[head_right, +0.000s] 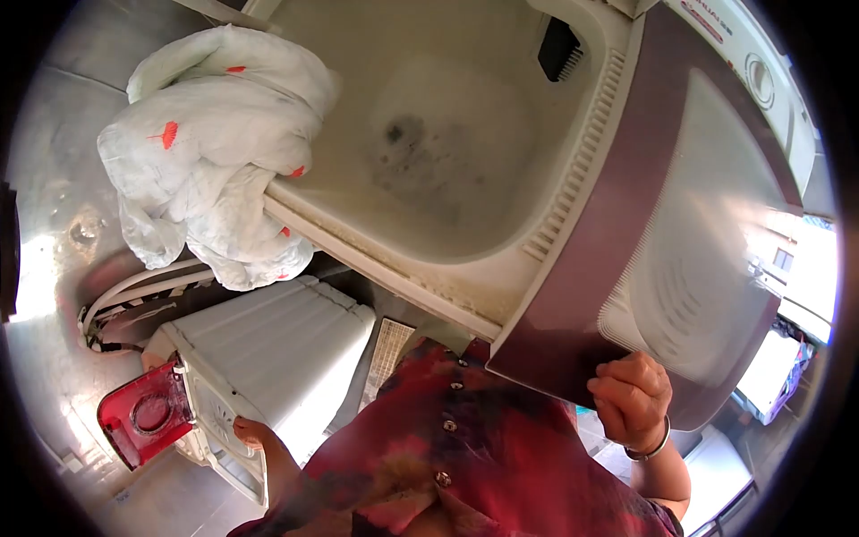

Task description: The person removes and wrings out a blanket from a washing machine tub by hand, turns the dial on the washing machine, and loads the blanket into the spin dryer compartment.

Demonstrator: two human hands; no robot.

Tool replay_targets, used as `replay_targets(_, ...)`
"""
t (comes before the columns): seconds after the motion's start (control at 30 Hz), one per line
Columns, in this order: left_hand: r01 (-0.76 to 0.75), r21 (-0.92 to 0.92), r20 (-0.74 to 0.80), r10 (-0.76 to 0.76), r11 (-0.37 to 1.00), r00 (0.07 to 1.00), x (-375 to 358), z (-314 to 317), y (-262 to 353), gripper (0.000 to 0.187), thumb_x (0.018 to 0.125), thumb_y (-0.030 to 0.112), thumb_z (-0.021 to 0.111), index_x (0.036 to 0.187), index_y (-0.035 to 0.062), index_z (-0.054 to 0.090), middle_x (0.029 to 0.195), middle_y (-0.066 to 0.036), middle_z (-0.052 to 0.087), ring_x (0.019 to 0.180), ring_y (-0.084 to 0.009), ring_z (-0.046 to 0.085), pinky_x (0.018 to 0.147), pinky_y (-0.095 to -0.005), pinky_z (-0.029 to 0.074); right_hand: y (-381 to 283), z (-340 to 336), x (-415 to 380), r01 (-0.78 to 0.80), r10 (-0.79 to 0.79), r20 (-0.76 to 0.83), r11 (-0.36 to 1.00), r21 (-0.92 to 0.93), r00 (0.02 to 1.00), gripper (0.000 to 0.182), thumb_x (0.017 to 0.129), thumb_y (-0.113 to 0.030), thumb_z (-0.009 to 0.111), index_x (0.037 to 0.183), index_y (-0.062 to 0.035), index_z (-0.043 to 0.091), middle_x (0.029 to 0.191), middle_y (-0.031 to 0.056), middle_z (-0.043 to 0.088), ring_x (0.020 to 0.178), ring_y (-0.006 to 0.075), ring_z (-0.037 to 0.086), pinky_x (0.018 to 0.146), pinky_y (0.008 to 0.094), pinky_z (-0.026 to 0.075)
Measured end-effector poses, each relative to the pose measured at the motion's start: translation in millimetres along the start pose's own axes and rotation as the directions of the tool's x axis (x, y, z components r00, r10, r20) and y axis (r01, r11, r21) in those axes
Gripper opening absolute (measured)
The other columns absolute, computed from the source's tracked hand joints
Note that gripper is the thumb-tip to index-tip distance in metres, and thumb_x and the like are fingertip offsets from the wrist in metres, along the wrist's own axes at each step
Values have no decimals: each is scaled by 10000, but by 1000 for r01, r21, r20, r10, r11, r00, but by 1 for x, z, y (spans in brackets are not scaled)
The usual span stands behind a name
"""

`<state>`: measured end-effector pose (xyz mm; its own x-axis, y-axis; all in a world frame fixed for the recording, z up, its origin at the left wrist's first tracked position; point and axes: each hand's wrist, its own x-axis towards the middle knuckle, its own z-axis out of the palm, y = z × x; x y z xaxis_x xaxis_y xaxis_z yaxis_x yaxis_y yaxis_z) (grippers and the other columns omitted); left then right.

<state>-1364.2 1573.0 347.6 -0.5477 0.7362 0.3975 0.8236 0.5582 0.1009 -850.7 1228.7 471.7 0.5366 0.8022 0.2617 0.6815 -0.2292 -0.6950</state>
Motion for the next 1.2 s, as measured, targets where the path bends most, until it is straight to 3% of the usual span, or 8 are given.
replay_targets(0.37, -101, 19, -30, 101, 995, 994, 8, 10, -12, 363, 844, 255, 268, 841, 109, 600, 889, -30, 575, 821, -241, 543, 699, -358, 416, 3, 7, 17, -76, 75, -21, 996, -55, 997, 118, 607, -43, 554, 724, -60, 553, 642, 56, 524, 454, 165, 460, 397, 254, 351)
replay_targets(0.77, -158, 42, -111, 162, 987, 981, 10, 18, -19, 393, 846, 247, 235, 805, 95, 594, 863, -53, 576, 791, -254, 539, 679, -371, 413, 5, 9, 17, -39, 38, -9, 997, -63, 999, 120, 613, -40, 528, 732, -40, 545, 645, 64, 523, 462, 157, 465, 399, 248, 348)
replay_targets(1.0, -118, 21, -99, 119, 993, 988, 5, 13, -13, 386, 849, 244, 240, 805, 86, 589, 851, -59, 577, 783, -257, 538, 680, -367, 413, 3, 11, 16, -62, 60, -25, 994, -88, 998, 142, 585, -30, 524, 726, -38, 539, 634, 63, 516, 462, 159, 467, 401, 249, 340)
replay_targets(1.07, -218, 22, -112, 219, 976, 969, 11, 18, -23, 377, 852, 242, 250, 803, 74, 584, 848, -66, 577, 779, -260, 539, 678, -368, 415, 2, 11, 16, -63, 61, -26, 993, -99, 998, 146, 578, -30, 521, 723, -38, 538, 631, 62, 514, 463, 160, 468, 402, 251, 339)
replay_targets(1.2, -217, 22, -109, 218, 976, 970, 10, 17, -21, 374, 855, 242, 255, 799, 65, 581, 844, -70, 576, 777, -262, 540, 679, -370, 414, 2, 12, 15, -77, 74, -28, 991, -110, 997, 147, 576, -36, 515, 721, -37, 536, 630, 62, 515, 464, 160, 468, 402, 252, 337)
